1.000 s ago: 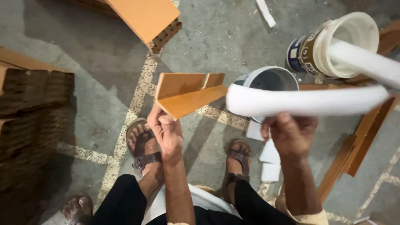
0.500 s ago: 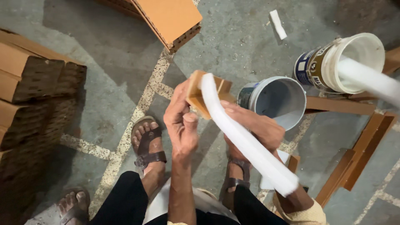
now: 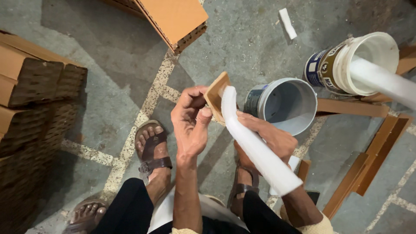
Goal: The person applies a white adhesive to the edges of a long, narrow cardboard piece using a white foam applicator. They repeatedly dip the applicator into a bucket of adhesive and spread it along the cardboard's length.
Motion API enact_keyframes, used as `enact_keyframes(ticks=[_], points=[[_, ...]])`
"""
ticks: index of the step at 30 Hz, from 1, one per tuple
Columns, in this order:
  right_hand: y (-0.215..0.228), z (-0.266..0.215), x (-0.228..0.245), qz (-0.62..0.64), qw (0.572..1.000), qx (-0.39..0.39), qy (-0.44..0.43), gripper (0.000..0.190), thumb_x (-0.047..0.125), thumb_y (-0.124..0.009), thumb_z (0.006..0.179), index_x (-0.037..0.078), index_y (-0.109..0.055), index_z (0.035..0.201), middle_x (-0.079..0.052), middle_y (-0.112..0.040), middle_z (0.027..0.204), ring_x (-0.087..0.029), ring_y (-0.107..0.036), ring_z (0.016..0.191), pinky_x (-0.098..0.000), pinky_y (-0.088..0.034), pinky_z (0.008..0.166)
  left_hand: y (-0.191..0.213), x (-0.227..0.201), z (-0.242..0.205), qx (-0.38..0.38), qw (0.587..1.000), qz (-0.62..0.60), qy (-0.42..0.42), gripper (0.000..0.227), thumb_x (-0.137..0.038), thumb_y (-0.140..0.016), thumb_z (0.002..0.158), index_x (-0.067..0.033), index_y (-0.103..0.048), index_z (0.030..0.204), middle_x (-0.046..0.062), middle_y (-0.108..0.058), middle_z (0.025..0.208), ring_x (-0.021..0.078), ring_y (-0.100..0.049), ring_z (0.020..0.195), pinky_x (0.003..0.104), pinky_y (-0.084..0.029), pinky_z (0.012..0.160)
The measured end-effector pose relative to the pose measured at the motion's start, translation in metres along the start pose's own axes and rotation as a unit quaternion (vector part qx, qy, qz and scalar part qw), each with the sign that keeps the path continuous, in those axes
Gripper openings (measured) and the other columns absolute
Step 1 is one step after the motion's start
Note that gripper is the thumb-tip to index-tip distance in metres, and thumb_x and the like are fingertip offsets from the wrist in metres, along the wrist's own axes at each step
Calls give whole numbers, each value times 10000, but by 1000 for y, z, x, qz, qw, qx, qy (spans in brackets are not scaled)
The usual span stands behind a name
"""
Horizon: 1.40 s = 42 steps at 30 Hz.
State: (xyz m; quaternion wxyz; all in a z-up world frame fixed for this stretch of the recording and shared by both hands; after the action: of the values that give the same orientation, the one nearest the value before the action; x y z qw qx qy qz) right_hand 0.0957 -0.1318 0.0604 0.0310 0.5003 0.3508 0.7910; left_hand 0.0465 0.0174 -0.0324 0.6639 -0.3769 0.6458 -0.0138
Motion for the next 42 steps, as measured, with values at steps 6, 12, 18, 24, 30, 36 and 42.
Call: enact_keyframes(ticks=[6,12,18,24,30,36,42], points=[[-1,-7,-28,-95,993,38,-53,276,1,-786,774,-7,-778,1050,-109,-769,812,-154,-723,648,-265,-554,603,21,41,6,23,999,-41,-27,478,-346,-715,1036,3,-574,1330,58,-683,1203,124,-652,1062,276,-549,920],[17,-11,-41,-53,997,-5,-47,195,19,-751,915,-17,-729,1105,-97,-764,882,-111,-729,730,-243,-582,662,45,146,9,43,989,93,108,553,-286,-673,988,-43,-599,1479,124,-788,1146,173,-665,847,338,-572,737],[0,-44,-82,73,970,-35,-229,188,60,-744,942,-29,-711,1104,-52,-729,800,-91,-690,674,-230,-548,584,48,196,-3,75,994,36,64,627,-317,-634,1090,-74,-401,1618,163,-648,1441,234,-633,1290,420,-530,1091],[8,-58,-113,131,941,-96,-297,166,91,-734,966,-25,-705,1081,-40,-709,822,-98,-689,684,-251,-565,572,43,200,9,89,981,23,169,650,-364,-614,1011,-92,-408,1565,97,-616,1436,248,-706,1123,437,-627,925],[17,-14,-117,126,965,-53,-226,159,77,-706,1010,-21,-692,1134,-34,-701,845,-89,-661,699,-233,-534,584,55,195,0,57,956,28,286,597,-443,-565,998,-130,-496,1502,64,-764,1091,166,-738,954,355,-634,790],[-1,58,-128,-28,989,75,-123,136,68,-711,967,-24,-750,1059,-71,-744,806,-107,-713,685,-245,-528,578,96,208,-24,28,942,-2,334,436,-455,-606,1017,-47,-751,966,-8,-692,774,66,-598,640,239,-465,580],[-49,109,-169,-121,975,157,-97,128,103,-732,917,-14,-773,946,-134,-751,776,-222,-744,683,-354,-554,645,117,207,-33,32,941,31,337,501,-455,-635,1079,-5,-701,867,-49,-532,689,49,-395,578,265,-311,523]])
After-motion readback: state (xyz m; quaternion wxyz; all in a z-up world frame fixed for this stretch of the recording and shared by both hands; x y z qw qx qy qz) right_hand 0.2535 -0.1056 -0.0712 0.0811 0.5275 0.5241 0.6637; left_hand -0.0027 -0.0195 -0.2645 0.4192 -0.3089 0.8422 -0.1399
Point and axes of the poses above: each hand's wrist, its own z-axis towards the middle knuckle, its own y-axis out of the back of the hand, x = y × z, the point moved 5 cm from there along z, towards the middle knuckle
